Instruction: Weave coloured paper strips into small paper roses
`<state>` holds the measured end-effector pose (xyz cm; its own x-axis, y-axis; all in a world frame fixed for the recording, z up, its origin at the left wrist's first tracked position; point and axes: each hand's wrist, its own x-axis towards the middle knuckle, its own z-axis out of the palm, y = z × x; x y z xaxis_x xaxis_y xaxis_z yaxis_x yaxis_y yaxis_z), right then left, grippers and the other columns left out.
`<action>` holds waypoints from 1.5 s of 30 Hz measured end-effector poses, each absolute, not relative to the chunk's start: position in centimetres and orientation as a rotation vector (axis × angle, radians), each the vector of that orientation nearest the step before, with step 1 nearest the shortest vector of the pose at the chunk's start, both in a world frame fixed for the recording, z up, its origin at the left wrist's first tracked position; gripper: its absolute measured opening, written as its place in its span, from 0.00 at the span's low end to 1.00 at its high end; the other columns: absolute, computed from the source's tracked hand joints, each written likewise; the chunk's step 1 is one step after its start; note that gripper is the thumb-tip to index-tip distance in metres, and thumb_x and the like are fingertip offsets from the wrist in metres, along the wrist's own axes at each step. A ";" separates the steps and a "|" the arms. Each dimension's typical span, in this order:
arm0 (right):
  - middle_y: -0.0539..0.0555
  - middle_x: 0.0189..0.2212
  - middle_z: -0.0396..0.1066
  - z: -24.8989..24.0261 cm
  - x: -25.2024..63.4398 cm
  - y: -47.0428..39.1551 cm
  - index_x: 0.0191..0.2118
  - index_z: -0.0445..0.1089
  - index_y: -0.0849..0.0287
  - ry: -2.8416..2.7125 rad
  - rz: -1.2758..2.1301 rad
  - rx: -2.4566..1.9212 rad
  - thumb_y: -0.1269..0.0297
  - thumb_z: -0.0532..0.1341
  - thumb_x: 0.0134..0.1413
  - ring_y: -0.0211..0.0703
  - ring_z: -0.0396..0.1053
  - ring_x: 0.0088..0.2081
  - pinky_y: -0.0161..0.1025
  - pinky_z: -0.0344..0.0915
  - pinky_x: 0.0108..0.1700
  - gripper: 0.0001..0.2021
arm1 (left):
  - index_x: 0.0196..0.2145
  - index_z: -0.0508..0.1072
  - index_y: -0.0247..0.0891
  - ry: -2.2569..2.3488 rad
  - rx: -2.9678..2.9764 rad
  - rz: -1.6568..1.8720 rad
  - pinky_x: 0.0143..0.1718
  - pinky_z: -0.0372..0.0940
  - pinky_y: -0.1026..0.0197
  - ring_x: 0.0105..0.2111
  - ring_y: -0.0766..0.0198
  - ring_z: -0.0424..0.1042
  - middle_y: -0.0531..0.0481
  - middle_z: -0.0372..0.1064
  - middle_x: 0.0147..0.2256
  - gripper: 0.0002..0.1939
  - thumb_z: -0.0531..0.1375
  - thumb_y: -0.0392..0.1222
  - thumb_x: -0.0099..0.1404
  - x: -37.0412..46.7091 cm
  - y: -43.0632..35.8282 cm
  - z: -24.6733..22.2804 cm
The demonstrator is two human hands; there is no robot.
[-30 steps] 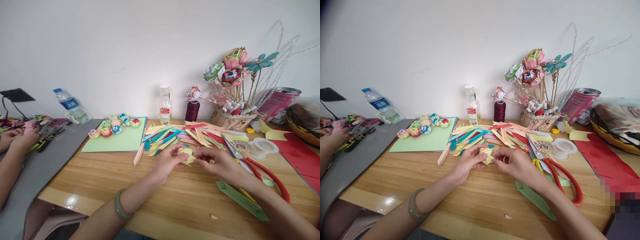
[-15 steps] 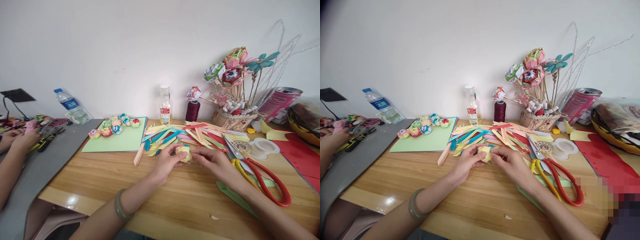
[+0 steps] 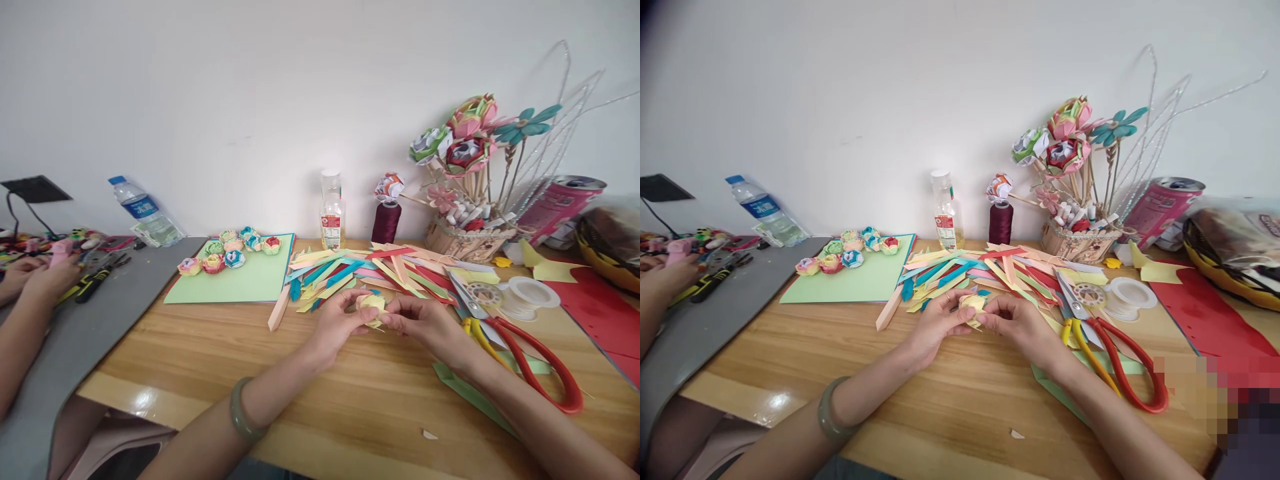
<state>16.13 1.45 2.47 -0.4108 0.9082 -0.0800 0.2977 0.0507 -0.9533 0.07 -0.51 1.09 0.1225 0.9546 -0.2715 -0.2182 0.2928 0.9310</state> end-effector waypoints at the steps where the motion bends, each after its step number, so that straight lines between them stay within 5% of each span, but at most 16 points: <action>1: 0.48 0.18 0.61 2.5 16.3 1.5 0.23 0.68 0.62 -1.772 1.390 -1.208 0.39 0.61 0.36 0.35 0.57 0.22 0.34 0.56 0.25 0.25 | 0.38 0.69 0.38 1.098 0.873 1.030 0.33 0.64 0.64 0.36 0.64 0.68 0.47 0.67 0.41 0.21 0.67 0.45 0.46 0.1 -0.5 1.1; 7: 0.54 0.25 0.69 2.7 17.2 1.7 0.27 0.72 0.63 -1.804 1.484 -1.184 0.43 0.61 0.41 0.38 0.62 0.25 0.36 0.61 0.29 0.23 | 0.38 0.70 0.38 1.092 0.877 1.000 0.34 0.64 0.62 0.34 0.65 0.68 0.47 0.67 0.41 0.20 0.66 0.45 0.46 0.1 -0.4 1.1; 20: 0.53 0.26 0.68 2.9 17.5 1.5 0.31 0.69 0.62 -2.124 1.250 -1.123 0.54 0.52 0.55 0.41 0.64 0.29 0.36 0.62 0.32 0.16 | 0.39 0.69 0.39 1.149 0.969 0.998 0.34 0.64 0.62 0.37 0.63 0.68 0.47 0.67 0.41 0.20 0.65 0.44 0.47 -0.1 -0.3 0.9; 33: 0.53 0.26 0.69 2.0 17.8 2.0 0.33 0.70 0.61 -2.165 1.110 -1.212 0.54 0.51 0.54 0.41 0.66 0.28 0.36 0.61 0.31 0.16 | 0.40 0.68 0.37 1.171 0.972 0.993 0.34 0.64 0.64 0.37 0.64 0.67 0.47 0.67 0.41 0.20 0.64 0.42 0.49 0.0 -0.3 1.1; 45: 0.48 0.19 0.64 1.7 17.3 1.9 0.25 0.70 0.62 -1.844 1.412 -1.236 0.51 0.64 0.41 0.34 0.59 0.22 0.33 0.55 0.25 0.16 | 0.40 0.69 0.37 1.139 0.983 1.000 0.33 0.64 0.64 0.32 0.66 0.68 0.49 0.68 0.36 0.21 0.65 0.43 0.47 0.1 -0.4 0.9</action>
